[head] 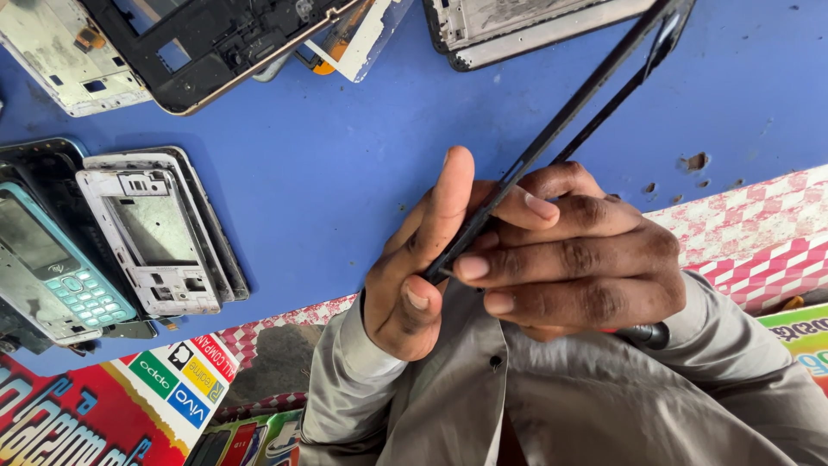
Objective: The person uses a screwdriver to pry and adjust a black phone frame held in the left hand. The person repeatedly works along the frame edges, rotating the frame to access different sides. The frame remains in hand throughout the clip.
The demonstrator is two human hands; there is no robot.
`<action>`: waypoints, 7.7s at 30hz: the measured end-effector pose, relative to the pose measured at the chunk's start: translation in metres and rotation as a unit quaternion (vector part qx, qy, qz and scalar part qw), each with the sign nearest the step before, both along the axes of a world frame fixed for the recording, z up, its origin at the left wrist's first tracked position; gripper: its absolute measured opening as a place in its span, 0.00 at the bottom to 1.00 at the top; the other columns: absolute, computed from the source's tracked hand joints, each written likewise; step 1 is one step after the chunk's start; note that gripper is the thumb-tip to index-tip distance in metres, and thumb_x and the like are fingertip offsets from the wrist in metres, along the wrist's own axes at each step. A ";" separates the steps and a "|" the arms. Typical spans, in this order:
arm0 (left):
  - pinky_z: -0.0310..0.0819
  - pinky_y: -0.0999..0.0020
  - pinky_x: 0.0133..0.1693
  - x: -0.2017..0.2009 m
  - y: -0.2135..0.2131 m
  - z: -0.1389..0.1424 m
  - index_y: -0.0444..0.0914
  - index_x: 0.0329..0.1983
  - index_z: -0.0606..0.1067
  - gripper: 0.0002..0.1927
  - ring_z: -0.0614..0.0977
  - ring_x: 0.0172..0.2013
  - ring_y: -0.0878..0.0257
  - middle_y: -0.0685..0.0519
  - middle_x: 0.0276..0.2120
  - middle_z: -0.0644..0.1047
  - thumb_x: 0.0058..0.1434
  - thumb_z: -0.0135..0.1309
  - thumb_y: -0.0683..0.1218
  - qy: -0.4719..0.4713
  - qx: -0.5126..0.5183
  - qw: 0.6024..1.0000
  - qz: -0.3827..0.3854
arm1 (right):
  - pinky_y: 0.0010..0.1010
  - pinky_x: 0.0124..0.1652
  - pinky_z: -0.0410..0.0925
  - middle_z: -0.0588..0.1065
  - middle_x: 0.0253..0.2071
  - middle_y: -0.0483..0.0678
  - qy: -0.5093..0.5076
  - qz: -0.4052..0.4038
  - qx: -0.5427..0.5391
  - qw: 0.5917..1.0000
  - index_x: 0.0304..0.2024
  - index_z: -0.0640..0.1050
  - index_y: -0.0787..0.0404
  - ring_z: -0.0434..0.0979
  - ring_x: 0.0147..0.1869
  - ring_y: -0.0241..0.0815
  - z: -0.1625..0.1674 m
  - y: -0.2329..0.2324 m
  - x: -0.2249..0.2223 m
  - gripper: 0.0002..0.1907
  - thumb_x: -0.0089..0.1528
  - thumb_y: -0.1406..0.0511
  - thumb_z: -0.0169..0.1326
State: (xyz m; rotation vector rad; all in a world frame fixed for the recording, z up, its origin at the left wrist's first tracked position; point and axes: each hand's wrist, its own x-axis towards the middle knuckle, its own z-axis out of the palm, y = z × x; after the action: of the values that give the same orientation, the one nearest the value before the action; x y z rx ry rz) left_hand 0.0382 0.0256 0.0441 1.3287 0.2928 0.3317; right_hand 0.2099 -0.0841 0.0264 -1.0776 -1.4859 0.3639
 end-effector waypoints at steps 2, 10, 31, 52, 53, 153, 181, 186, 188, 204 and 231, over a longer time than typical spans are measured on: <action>0.72 0.64 0.59 0.000 0.000 0.001 0.38 0.76 0.45 0.38 0.78 0.57 0.56 0.43 0.61 0.74 0.77 0.25 0.69 0.008 0.006 1.000 0.003 | 0.39 0.51 0.70 0.81 0.42 0.45 0.001 0.010 -0.004 1.000 0.35 0.82 0.54 0.81 0.46 0.38 0.001 0.000 0.001 0.08 0.57 0.71 0.66; 0.71 0.64 0.61 -0.002 -0.002 0.004 0.38 0.78 0.44 0.40 0.76 0.57 0.57 0.43 0.61 0.74 0.78 0.26 0.70 0.001 -0.040 0.999 -0.006 | 0.41 0.52 0.69 0.81 0.44 0.45 0.008 0.032 -0.015 0.999 0.38 0.82 0.54 0.82 0.48 0.40 0.004 0.000 0.004 0.09 0.58 0.71 0.66; 0.69 0.64 0.62 -0.001 -0.003 0.001 0.41 0.79 0.42 0.41 0.75 0.58 0.58 0.45 0.59 0.73 0.77 0.28 0.71 -0.013 -0.078 0.997 -0.006 | 0.40 0.52 0.71 0.81 0.43 0.47 -0.001 0.028 -0.005 1.000 0.36 0.82 0.56 0.81 0.46 0.42 0.003 0.000 0.002 0.07 0.57 0.71 0.66; 0.68 0.65 0.62 -0.002 -0.003 0.001 0.39 0.79 0.42 0.41 0.74 0.58 0.58 0.43 0.61 0.73 0.77 0.28 0.70 0.004 -0.070 0.998 0.001 | 0.39 0.51 0.72 0.81 0.44 0.49 -0.010 0.002 -0.003 1.000 0.37 0.82 0.56 0.83 0.47 0.42 0.005 0.004 0.002 0.09 0.57 0.72 0.68; 0.68 0.65 0.62 -0.002 -0.003 0.002 0.39 0.79 0.42 0.41 0.74 0.58 0.58 0.43 0.60 0.73 0.77 0.28 0.70 0.004 -0.074 0.997 -0.001 | 0.41 0.51 0.72 0.81 0.44 0.49 -0.011 0.012 -0.005 1.000 0.38 0.82 0.57 0.83 0.48 0.43 0.006 0.003 0.002 0.09 0.57 0.71 0.68; 0.61 0.75 0.70 0.006 -0.023 -0.036 0.43 0.77 0.57 0.20 0.69 0.66 0.68 0.56 0.69 0.64 0.88 0.32 0.54 -0.162 -0.088 0.979 0.083 | 0.38 0.57 0.72 0.76 0.49 0.56 -0.050 -0.116 -0.041 0.991 0.42 0.74 0.63 0.73 0.62 0.54 -0.018 -0.019 -0.022 0.12 0.71 0.60 0.58; 0.65 0.67 0.67 0.000 -0.016 -0.032 0.37 0.73 0.64 0.22 0.73 0.63 0.60 0.50 0.65 0.70 0.84 0.44 0.52 -0.174 0.015 0.978 0.109 | 0.45 0.66 0.64 0.77 0.53 0.55 -0.122 -0.160 -0.091 0.975 0.47 0.77 0.60 0.73 0.65 0.56 -0.060 -0.042 0.001 0.07 0.72 0.63 0.51; 0.69 0.64 0.66 0.000 -0.006 -0.015 0.30 0.71 0.67 0.26 0.77 0.63 0.54 0.44 0.62 0.74 0.80 0.44 0.53 -0.111 0.061 0.984 0.124 | 0.53 0.61 0.70 0.79 0.49 0.55 -0.056 -0.058 0.018 0.997 0.39 0.78 0.64 0.80 0.50 0.53 -0.009 -0.006 -0.012 0.06 0.60 0.75 0.60; 0.69 0.65 0.66 0.000 -0.006 -0.011 0.29 0.71 0.67 0.28 0.77 0.62 0.55 0.43 0.61 0.75 0.80 0.44 0.55 -0.102 0.041 0.986 0.124 | 0.52 0.61 0.70 0.79 0.50 0.56 -0.050 -0.072 -0.004 0.996 0.40 0.77 0.64 0.79 0.51 0.54 0.004 0.001 -0.012 0.09 0.59 0.77 0.61; 0.68 0.65 0.67 -0.002 -0.012 -0.015 0.28 0.73 0.65 0.33 0.78 0.61 0.58 0.43 0.59 0.77 0.81 0.41 0.60 -0.063 0.045 0.988 0.135 | 0.44 0.57 0.76 0.78 0.53 0.54 -0.025 -0.126 -0.013 0.992 0.45 0.76 0.63 0.79 0.55 0.51 0.007 0.000 -0.012 0.13 0.60 0.77 0.62; 0.75 0.68 0.58 0.004 -0.002 -0.004 0.29 0.67 0.72 0.27 0.81 0.53 0.60 0.46 0.51 0.78 0.79 0.49 0.56 -0.046 0.023 0.993 0.108 | 0.42 0.52 0.72 0.77 0.56 0.48 -0.196 -0.088 0.017 0.976 0.52 0.76 0.58 0.78 0.54 0.49 0.012 -0.008 0.003 0.17 0.63 0.71 0.66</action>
State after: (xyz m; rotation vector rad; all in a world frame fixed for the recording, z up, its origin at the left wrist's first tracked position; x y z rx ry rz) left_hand 0.0422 0.0239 0.0406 1.3242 0.3541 0.5843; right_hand 0.2131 -0.0918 0.0387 -1.2945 -1.7175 -0.0024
